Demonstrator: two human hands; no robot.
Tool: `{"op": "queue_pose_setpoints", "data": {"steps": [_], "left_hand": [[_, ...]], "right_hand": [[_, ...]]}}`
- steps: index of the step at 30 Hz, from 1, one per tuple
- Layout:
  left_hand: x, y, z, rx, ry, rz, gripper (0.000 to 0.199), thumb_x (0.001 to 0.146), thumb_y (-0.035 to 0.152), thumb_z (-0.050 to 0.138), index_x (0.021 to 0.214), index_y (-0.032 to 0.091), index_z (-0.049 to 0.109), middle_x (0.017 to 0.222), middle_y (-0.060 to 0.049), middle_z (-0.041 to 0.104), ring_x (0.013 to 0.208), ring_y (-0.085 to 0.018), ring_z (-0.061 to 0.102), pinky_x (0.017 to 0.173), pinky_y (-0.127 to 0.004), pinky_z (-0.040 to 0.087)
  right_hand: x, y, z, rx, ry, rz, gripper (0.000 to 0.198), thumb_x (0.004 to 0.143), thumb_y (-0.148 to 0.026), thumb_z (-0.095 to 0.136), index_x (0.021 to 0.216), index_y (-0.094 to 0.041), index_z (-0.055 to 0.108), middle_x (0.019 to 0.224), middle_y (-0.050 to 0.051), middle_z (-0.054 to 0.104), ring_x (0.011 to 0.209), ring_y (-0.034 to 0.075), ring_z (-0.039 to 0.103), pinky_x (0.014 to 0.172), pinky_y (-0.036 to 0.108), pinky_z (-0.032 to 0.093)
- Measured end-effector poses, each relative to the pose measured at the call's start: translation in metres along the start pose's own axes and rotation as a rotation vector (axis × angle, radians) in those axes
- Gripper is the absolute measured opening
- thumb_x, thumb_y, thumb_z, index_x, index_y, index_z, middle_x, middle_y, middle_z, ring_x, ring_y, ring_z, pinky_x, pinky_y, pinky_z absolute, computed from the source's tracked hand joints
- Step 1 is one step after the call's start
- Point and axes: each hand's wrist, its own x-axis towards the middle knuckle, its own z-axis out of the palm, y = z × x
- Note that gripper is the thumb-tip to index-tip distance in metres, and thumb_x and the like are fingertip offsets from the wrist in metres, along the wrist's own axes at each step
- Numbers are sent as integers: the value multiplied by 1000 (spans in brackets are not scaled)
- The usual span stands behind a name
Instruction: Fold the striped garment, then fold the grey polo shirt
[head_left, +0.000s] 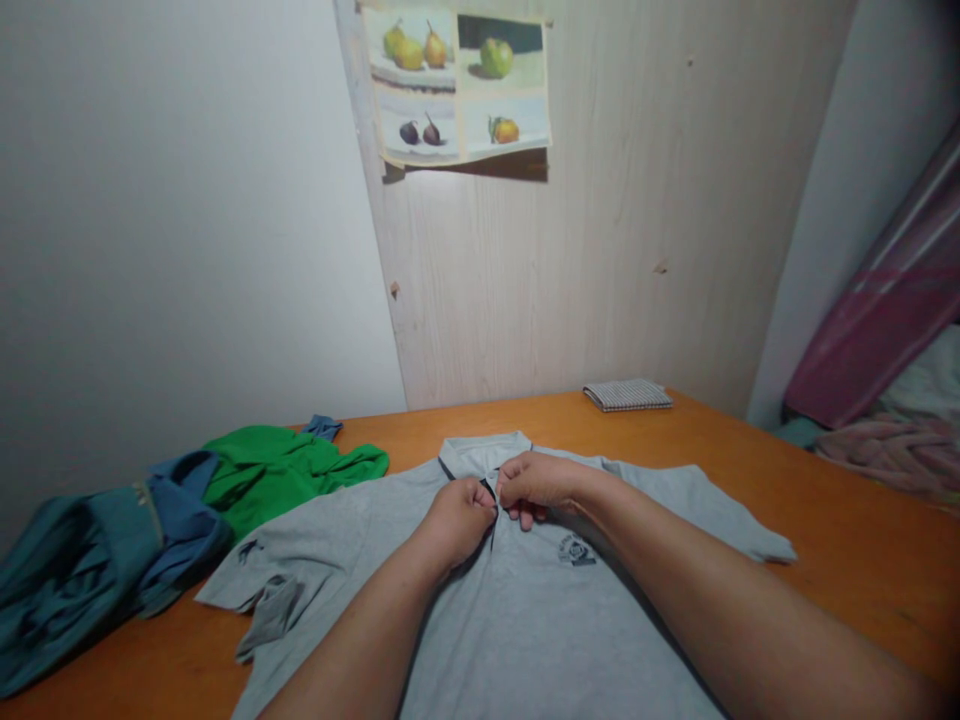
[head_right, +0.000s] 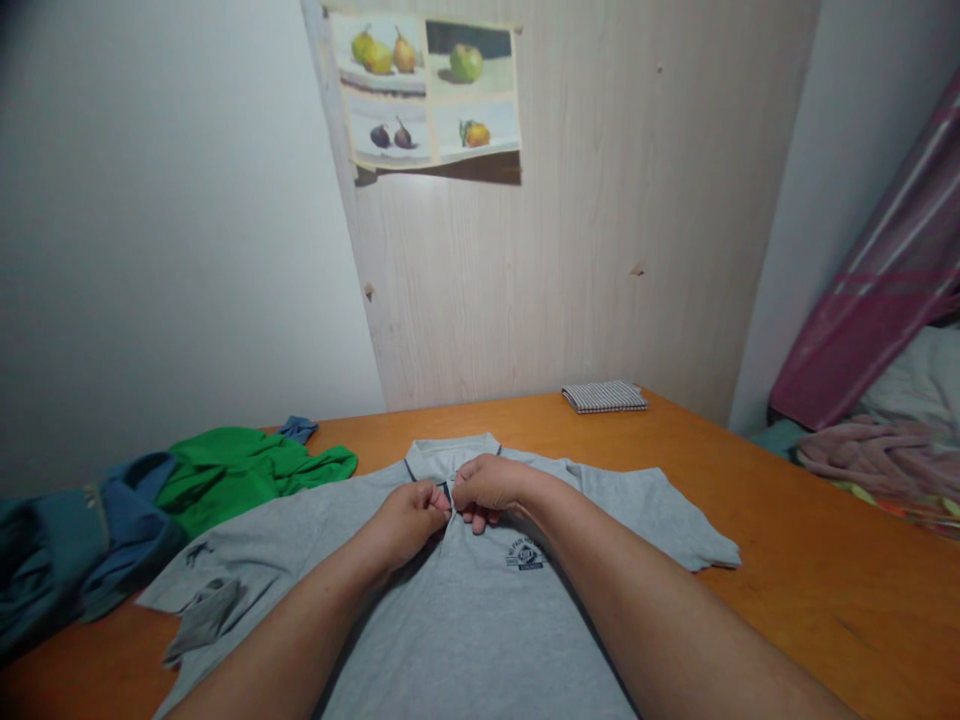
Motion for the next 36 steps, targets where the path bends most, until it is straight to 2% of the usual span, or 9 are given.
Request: {"op": "queue_pose_setpoints", "data": {"steps": [9, 16, 20, 23, 29, 36], "left_hand": [[0, 1, -1, -22, -26, -6, 13, 67, 6, 52, 69, 19, 54, 53, 7, 51, 48, -8, 44, 52, -20, 29], [-3, 7, -2, -102, -60, -39, 11, 66, 10, 51, 70, 20, 52, 51, 5, 54, 47, -9, 47, 49, -21, 32], [-6, 11, -3, -197, -86, -72, 4, 68, 17, 54, 68, 20, 51, 51, 4, 55, 47, -10, 48, 49, -21, 32], [-7, 12, -4, -246, -103, -95, 8, 71, 24, 57, 68, 19, 53, 53, 2, 57, 48, -9, 49, 49, -20, 33], [-5, 7, -1, -223, -53, -124, 4, 71, 18, 55, 68, 19, 53, 49, 2, 58, 44, -9, 48, 47, -20, 30], [-2, 7, 3, -149, 14, -119, 12, 70, 10, 54, 65, 21, 49, 44, 3, 55, 41, -9, 47, 44, -20, 26]], "right_hand": [[1, -1, 2, 69, -59, 1, 8, 68, -11, 57, 74, -16, 61, 55, -2, 64, 48, 12, 64, 41, 17, 46], [5, 2, 2, -89, -5, -20, 10, 66, -10, 59, 72, -18, 61, 44, -6, 59, 39, 8, 52, 40, 15, 40], [5, 1, 2, -113, -11, -30, 11, 67, -10, 59, 73, -18, 62, 45, -5, 60, 40, 9, 54, 40, 15, 40], [5, 1, 3, -109, -26, -23, 11, 67, -9, 59, 72, -18, 61, 45, -5, 60, 44, 12, 59, 41, 16, 43], [5, 3, 4, -23, -65, 11, 13, 67, -7, 60, 75, -17, 62, 50, -2, 65, 49, 13, 64, 47, 18, 51], [3, 2, 5, 33, -81, 33, 14, 68, -4, 60, 74, -16, 61, 51, -1, 66, 49, 13, 65, 47, 17, 52]]}}
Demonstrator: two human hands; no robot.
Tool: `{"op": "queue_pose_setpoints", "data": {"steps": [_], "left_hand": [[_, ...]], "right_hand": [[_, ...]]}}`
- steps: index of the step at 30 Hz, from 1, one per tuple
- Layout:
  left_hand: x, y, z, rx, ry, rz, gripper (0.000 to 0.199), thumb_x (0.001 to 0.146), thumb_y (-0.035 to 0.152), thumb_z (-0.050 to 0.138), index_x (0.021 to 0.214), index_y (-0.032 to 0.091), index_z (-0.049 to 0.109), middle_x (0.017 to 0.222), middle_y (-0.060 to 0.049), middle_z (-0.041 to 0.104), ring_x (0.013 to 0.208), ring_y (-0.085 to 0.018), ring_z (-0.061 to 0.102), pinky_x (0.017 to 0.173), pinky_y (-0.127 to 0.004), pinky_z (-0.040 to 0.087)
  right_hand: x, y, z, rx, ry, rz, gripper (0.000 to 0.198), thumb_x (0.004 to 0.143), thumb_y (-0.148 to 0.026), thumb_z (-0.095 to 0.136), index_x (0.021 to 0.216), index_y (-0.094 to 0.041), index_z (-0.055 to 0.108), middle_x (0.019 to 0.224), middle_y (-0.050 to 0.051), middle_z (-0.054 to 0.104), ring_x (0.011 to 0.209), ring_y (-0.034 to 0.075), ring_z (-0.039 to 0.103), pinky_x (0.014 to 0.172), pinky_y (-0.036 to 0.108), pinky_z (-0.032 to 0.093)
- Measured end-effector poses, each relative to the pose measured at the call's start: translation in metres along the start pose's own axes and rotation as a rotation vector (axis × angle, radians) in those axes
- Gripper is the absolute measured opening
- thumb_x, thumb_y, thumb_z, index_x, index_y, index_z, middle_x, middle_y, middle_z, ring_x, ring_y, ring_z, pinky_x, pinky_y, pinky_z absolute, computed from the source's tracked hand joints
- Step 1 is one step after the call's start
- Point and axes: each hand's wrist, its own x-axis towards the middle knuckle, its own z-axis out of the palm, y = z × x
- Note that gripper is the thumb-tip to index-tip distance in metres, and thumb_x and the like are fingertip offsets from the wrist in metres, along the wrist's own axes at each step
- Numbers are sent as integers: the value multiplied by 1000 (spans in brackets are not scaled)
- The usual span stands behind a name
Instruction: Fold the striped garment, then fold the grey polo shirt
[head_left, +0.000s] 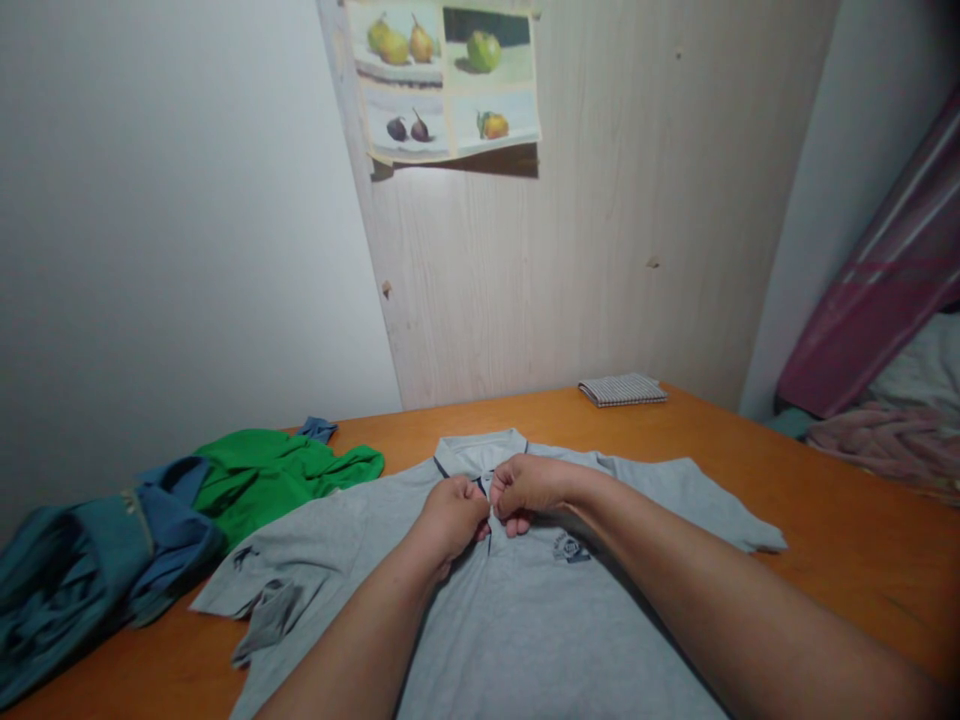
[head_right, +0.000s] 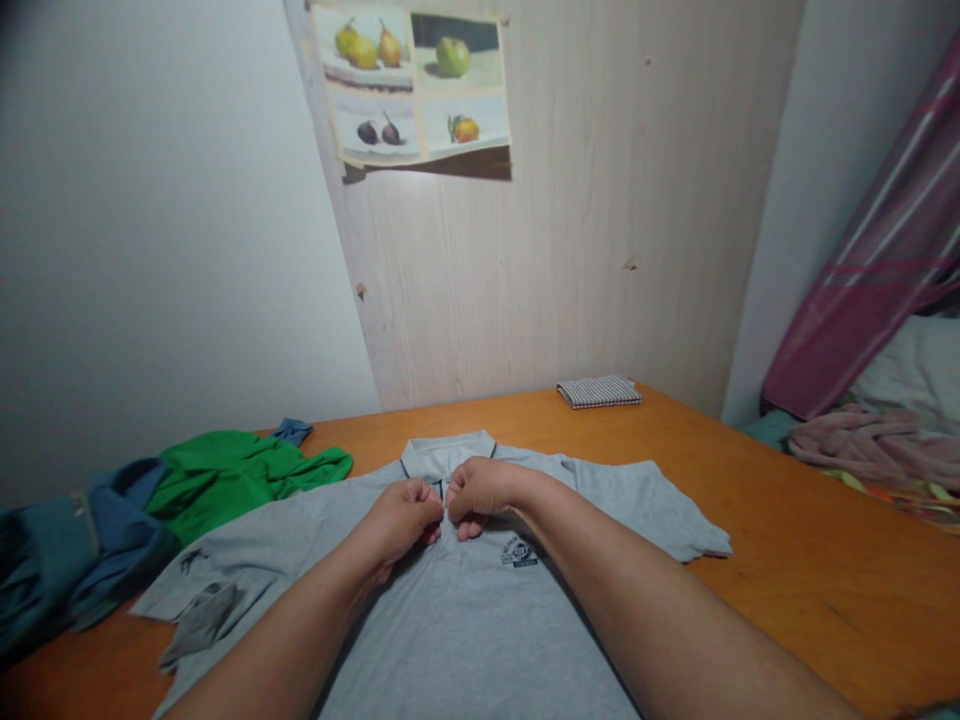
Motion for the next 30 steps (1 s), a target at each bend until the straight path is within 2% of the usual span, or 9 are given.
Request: {"op": "queue_pose_setpoints", "data": {"steps": [8, 17, 30], "left_hand": [[-1, 1, 3, -177, 35, 25, 30, 65, 7, 61, 77, 25, 40, 43, 12, 46, 38, -9, 42, 42, -20, 25], [-9, 10, 0, -174, 28, -21, 23, 69, 12, 59, 80, 23, 42, 50, 9, 51, 44, -9, 49, 44, -19, 34], [-3, 6, 2, -198, 45, -19, 31, 68, 10, 63, 77, 25, 38, 41, 11, 47, 37, -9, 44, 41, -18, 24]], "right_hand": [[1, -1, 0, -5, 4, 26, 9, 70, -8, 61, 72, -17, 60, 51, 0, 66, 47, 13, 63, 46, 18, 51], [5, 0, 0, -131, 52, -52, 14, 66, -6, 61, 72, -19, 59, 45, -6, 60, 46, 14, 63, 45, 18, 49], [-3, -5, 5, -110, 47, -75, 17, 67, -4, 61, 72, -19, 56, 46, -8, 60, 47, 12, 64, 47, 17, 49]]}}
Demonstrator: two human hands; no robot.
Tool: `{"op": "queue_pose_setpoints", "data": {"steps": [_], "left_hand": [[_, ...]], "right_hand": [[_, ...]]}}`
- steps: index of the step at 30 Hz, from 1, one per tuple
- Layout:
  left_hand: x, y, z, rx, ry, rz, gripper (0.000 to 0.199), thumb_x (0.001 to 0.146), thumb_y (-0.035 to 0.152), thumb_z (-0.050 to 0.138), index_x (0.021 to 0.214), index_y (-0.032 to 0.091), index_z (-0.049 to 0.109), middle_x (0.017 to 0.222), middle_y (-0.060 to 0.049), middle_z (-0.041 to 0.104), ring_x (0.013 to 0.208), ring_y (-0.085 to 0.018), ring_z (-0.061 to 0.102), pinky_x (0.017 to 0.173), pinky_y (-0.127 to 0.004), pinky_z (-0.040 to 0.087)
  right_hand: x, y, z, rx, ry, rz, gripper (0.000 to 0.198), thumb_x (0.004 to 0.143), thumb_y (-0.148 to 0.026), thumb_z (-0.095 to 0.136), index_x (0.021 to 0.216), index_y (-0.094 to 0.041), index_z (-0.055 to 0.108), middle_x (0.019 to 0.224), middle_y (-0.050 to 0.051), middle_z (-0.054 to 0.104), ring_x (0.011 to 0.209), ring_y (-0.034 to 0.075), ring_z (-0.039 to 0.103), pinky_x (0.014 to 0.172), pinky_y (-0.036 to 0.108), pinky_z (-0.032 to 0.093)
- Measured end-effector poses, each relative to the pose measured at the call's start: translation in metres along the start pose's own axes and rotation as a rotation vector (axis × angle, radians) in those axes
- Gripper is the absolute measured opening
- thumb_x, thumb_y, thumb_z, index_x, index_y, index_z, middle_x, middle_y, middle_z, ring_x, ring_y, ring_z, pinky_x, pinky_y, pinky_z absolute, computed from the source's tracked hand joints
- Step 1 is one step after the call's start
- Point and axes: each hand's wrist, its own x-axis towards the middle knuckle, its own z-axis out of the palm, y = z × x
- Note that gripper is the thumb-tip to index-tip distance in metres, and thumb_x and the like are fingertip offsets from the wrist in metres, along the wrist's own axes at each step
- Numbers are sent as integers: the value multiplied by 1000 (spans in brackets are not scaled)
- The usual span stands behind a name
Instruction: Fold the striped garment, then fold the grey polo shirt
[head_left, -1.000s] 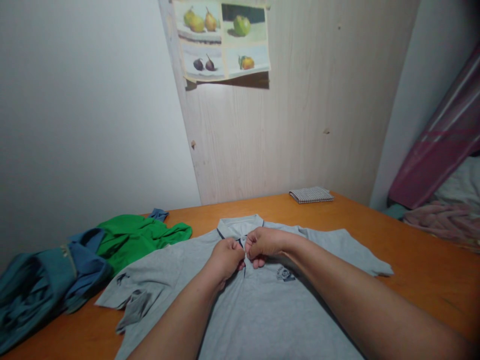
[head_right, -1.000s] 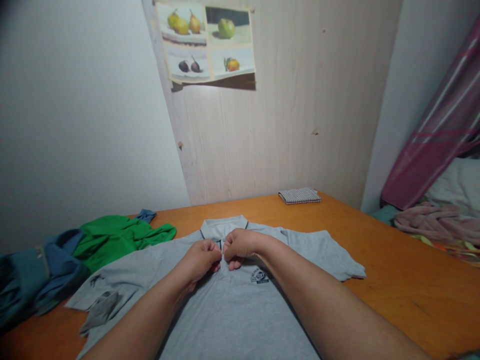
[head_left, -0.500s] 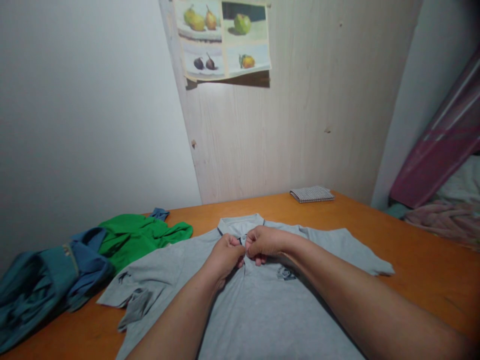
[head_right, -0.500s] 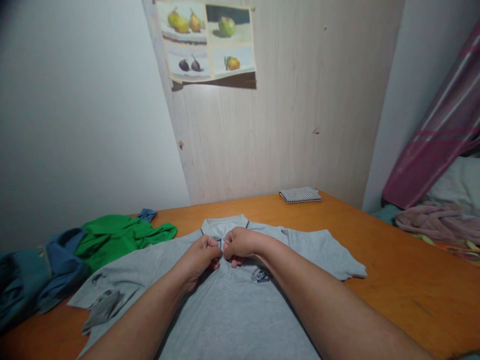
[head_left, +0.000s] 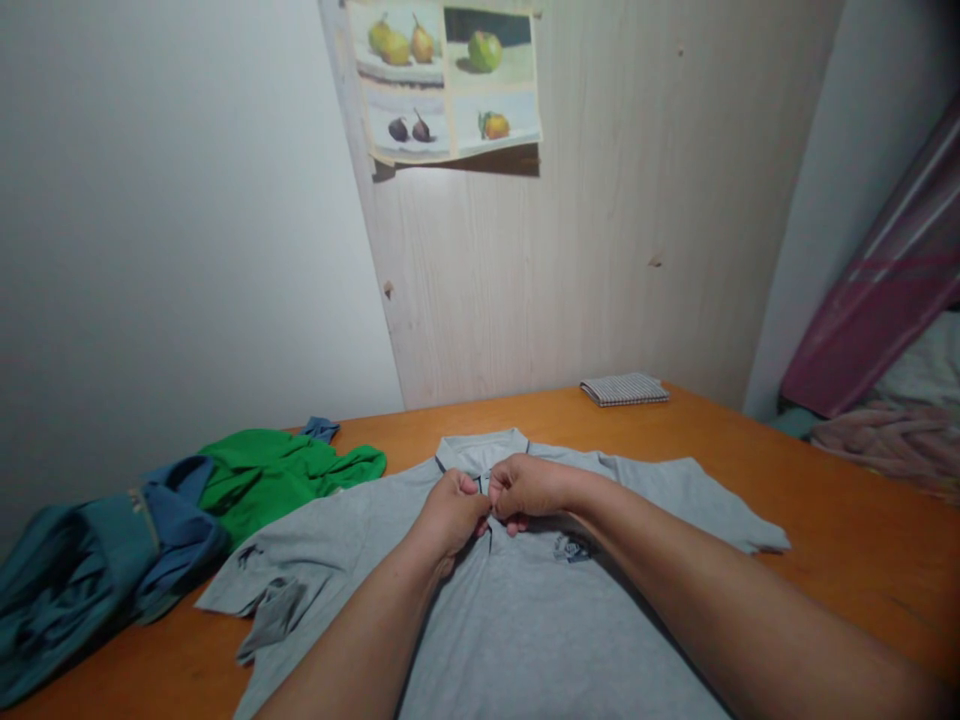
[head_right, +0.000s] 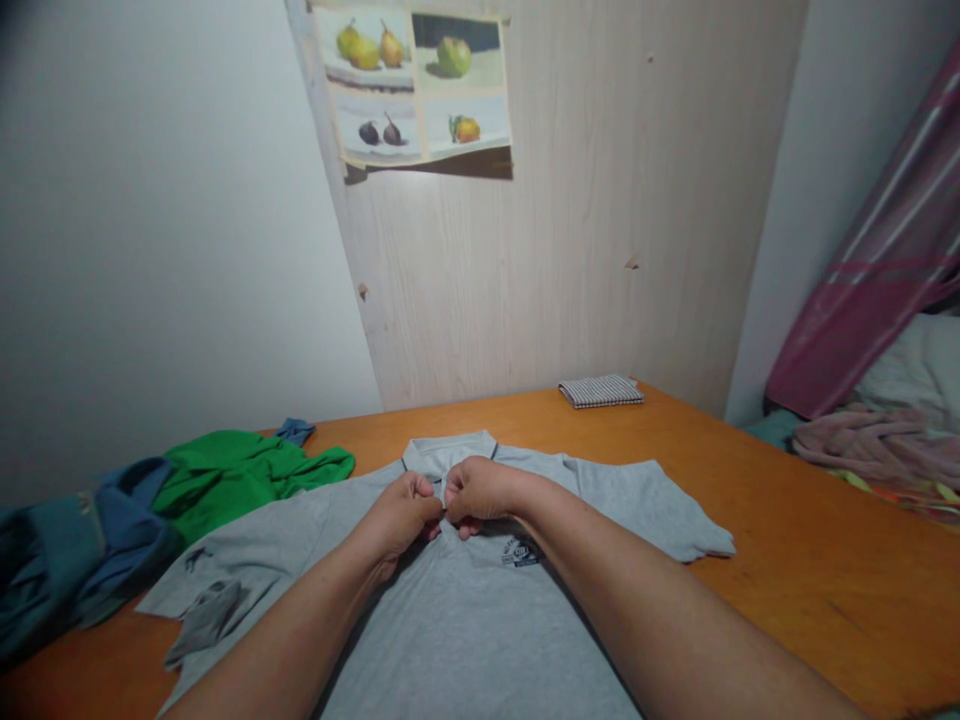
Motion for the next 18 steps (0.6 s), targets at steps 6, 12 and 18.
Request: {"op": "queue_pose_setpoints", "data": {"steps": [6, 12, 18], "left_hand": [[0, 2, -1, 10, 31, -25, 31, 68, 6, 58, 81, 25, 37, 40, 12, 45, 37, -9, 43, 41, -19, 25], [1, 4, -3, 4, 39, -72, 33, 65, 3, 56, 84, 24, 38, 42, 11, 47, 38, -9, 43, 43, -19, 29], [2, 5, -5, -6, 51, -91, 36, 62, 3, 58, 85, 23, 40, 45, 11, 47, 39, -9, 44, 44, -20, 29]], "right_hand": [[-2, 2, -5, 52, -62, -42, 13, 71, -6, 61, 76, -17, 58, 53, -4, 66, 50, 12, 65, 50, 18, 51], [5, 11, -10, 176, -105, -72, 16, 71, -6, 66, 80, -17, 59, 59, -3, 68, 58, 13, 69, 57, 20, 55], [9, 18, -10, 272, -102, -87, 19, 68, -3, 68, 80, -16, 60, 63, -4, 69, 59, 11, 69, 61, 20, 57]]}}
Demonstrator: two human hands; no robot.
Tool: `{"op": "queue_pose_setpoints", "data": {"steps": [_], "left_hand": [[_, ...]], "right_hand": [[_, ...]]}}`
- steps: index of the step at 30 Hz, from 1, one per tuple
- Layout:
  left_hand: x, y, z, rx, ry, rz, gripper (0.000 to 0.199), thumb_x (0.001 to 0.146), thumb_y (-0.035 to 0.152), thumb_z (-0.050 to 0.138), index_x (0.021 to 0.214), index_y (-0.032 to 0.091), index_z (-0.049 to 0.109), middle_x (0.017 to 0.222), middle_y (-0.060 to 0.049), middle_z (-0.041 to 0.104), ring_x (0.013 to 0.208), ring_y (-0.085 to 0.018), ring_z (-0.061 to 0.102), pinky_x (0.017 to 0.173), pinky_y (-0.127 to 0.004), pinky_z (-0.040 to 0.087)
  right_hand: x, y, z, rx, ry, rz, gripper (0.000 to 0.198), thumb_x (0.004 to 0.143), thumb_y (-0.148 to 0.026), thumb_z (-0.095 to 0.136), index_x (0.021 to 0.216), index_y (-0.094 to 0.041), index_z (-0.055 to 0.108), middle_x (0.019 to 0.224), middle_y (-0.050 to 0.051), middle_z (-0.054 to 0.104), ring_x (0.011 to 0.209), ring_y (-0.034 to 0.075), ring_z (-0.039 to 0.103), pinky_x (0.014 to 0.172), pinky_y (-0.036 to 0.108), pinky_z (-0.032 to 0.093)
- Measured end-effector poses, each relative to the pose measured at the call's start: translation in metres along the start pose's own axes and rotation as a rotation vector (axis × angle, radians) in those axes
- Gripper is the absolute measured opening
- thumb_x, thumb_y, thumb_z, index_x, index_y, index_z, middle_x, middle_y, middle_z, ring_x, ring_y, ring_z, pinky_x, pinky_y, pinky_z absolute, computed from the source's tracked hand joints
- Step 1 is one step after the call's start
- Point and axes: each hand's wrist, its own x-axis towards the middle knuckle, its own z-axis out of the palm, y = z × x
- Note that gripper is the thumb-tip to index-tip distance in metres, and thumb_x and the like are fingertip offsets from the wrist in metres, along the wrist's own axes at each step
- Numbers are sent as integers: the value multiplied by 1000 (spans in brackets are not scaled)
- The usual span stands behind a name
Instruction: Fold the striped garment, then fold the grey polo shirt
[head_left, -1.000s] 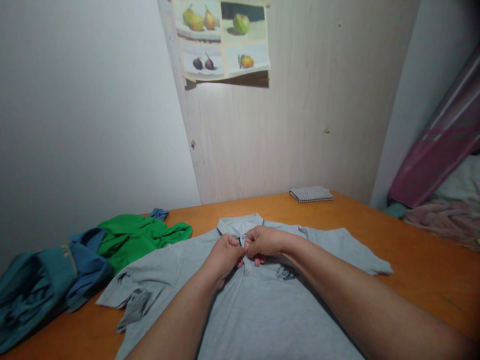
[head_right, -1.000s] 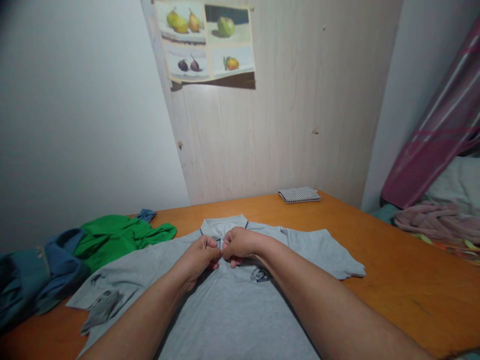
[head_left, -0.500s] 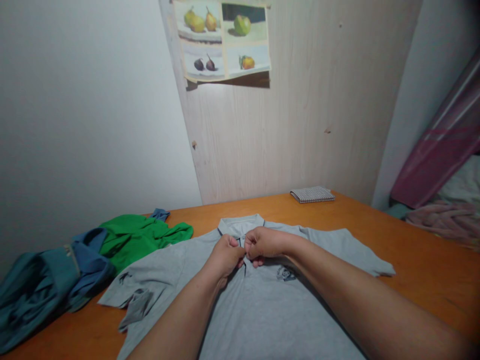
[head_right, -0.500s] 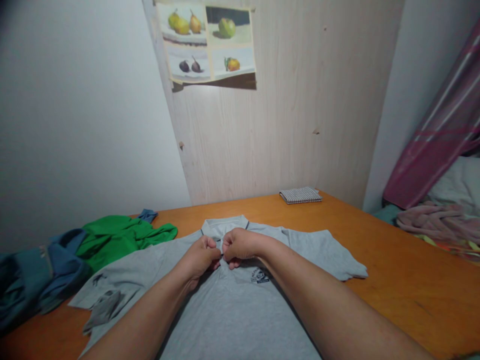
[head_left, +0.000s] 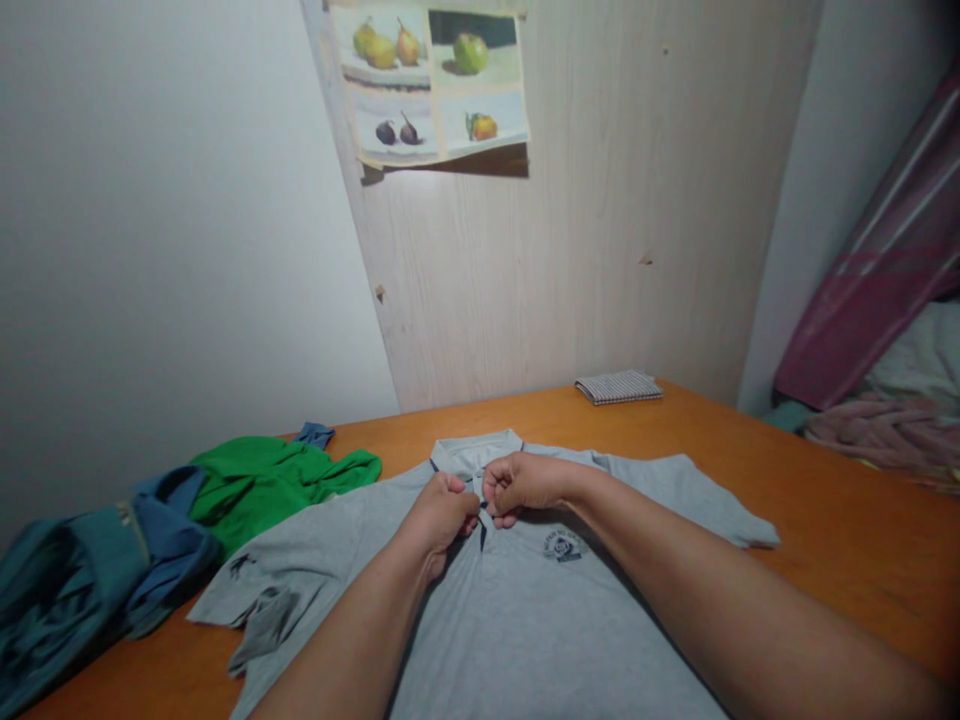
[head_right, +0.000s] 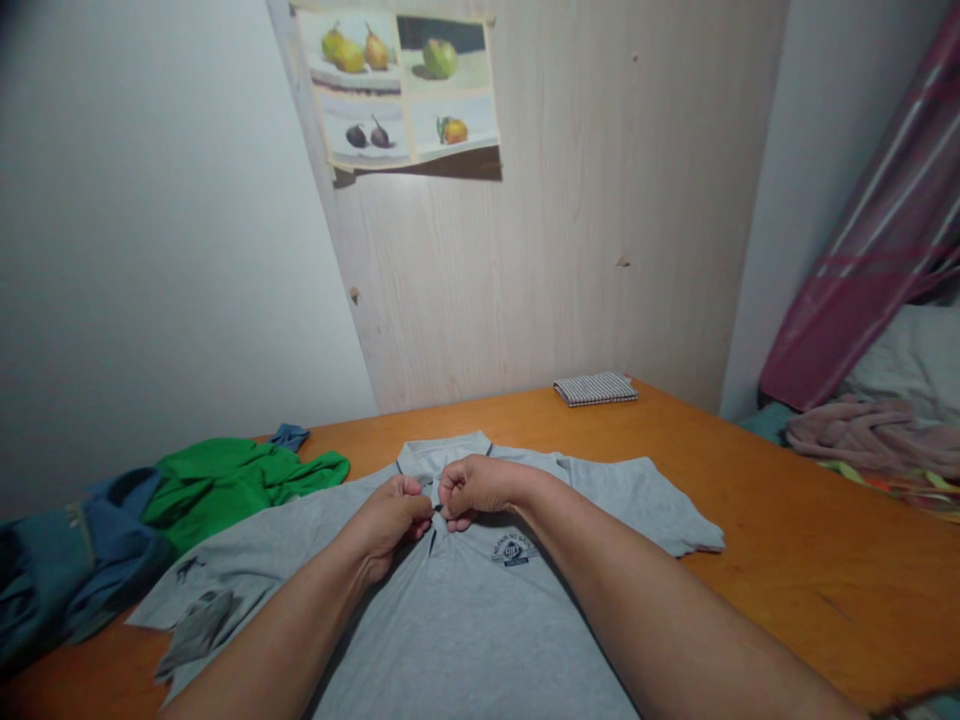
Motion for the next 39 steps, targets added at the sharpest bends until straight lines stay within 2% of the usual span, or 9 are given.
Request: {"op": "queue_pose_setpoints", "data": {"steps": [6, 10, 13, 19, 24, 28, 32, 36, 39], "left_hand": [[-1, -2, -1, 34, 17, 37, 39, 61, 4, 61, 89, 23, 41, 51, 12, 48, 42, -8, 44, 46, -20, 31], [1, -6, 1, 48, -31, 126, 40, 62, 5, 60, 91, 23, 40, 53, 13, 45, 44, -7, 40, 46, -20, 24], [3, -11, 2, 113, -71, 239, 40, 62, 2, 60, 90, 24, 39, 56, 13, 43, 46, -7, 38, 48, -19, 23], [3, -13, -3, 557, -44, 494, 38, 66, -2, 56, 92, 24, 48, 67, 7, 51, 62, -12, 48, 57, -22, 28], [-2, -7, -5, 842, 26, 481, 26, 75, 7, 59, 94, 25, 56, 74, 3, 59, 68, -16, 54, 61, -25, 27], [2, -5, -8, 891, 67, 452, 16, 78, 10, 58, 87, 23, 59, 76, 0, 64, 70, -18, 56, 61, -25, 29], [10, -7, -12, 891, 80, 455, 15, 81, 12, 56, 79, 22, 66, 80, -4, 70, 77, -20, 61, 67, -26, 36], [15, -9, -13, 819, 59, 478, 26, 82, 11, 56, 93, 23, 76, 104, -8, 76, 101, -24, 66, 86, -29, 43], [15, -9, -12, 829, 60, 481, 33, 84, 12, 56, 108, 24, 76, 118, -10, 74, 113, -26, 64, 96, -33, 43]], "right_hand": [[0, 0, 2, 2, 38, 21, 8, 75, -9, 61, 79, -16, 62, 62, -2, 68, 55, 9, 65, 55, 16, 53], [1, -3, 4, -111, 117, 62, 7, 75, -11, 60, 71, -16, 59, 53, -5, 61, 40, 6, 53, 36, 13, 31], [1, -8, 7, -152, 158, 105, 9, 76, -13, 59, 68, -17, 57, 50, -6, 58, 37, 6, 48, 33, 16, 25], [-2, -16, 13, -326, 170, 143, 17, 75, -14, 58, 59, -17, 55, 48, -4, 55, 37, 7, 45, 36, 19, 29], [-1, -15, 13, -551, 192, 193, 18, 75, -19, 60, 57, -18, 55, 48, -1, 57, 38, 9, 47, 40, 22, 35], [4, -7, 7, -596, 255, 198, 14, 75, -21, 61, 62, -19, 58, 50, 0, 59, 41, 11, 51, 43, 21, 39], [13, 5, 0, -592, 442, 134, 8, 77, -21, 61, 70, -18, 61, 52, 0, 61, 44, 11, 55, 46, 20, 39], [19, 13, -6, -653, 555, 11, 9, 78, -17, 58, 83, -17, 66, 62, 1, 66, 51, 12, 60, 51, 21, 39], [21, 17, -8, -725, 597, -62, 27, 75, -14, 60, 101, -18, 69, 76, 2, 71, 62, 15, 63, 58, 22, 41]]}}
